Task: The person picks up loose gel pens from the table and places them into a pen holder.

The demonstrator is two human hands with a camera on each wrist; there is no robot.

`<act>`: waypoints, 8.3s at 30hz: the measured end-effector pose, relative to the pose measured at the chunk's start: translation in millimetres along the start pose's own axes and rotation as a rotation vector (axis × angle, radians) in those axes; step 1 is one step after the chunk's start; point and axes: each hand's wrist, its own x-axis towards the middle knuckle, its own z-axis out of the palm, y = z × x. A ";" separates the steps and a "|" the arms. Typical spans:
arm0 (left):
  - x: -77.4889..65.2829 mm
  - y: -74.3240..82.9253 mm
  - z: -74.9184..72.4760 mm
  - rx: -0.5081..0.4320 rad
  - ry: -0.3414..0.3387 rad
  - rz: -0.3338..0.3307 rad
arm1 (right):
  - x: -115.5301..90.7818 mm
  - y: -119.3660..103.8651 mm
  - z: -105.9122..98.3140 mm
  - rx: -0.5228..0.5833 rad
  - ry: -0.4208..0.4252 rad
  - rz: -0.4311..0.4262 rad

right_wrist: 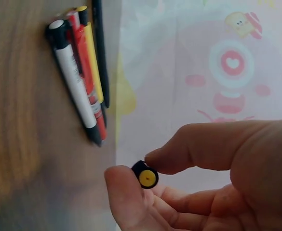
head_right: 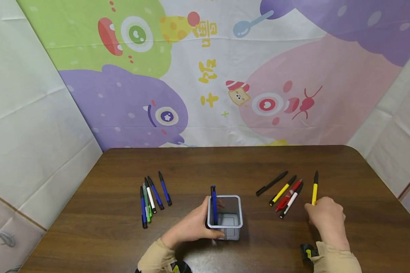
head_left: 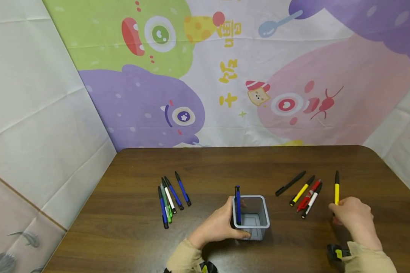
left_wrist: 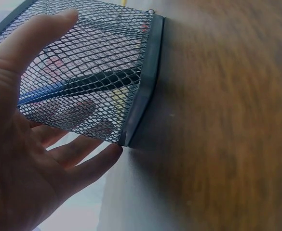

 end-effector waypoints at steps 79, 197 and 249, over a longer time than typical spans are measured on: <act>1.2 -1.9 1.9 -0.005 -0.005 -0.013 | -72.8 -100.1 -3.7 0.451 1.004 -0.342; -1.5 -2.8 0.3 -0.066 -0.040 -0.067 | -43.4 -153.0 99.2 0.157 0.414 -0.695; -0.7 -0.5 -0.5 -0.029 -0.029 -0.104 | -3.2 -36.1 11.4 -0.037 0.287 -0.258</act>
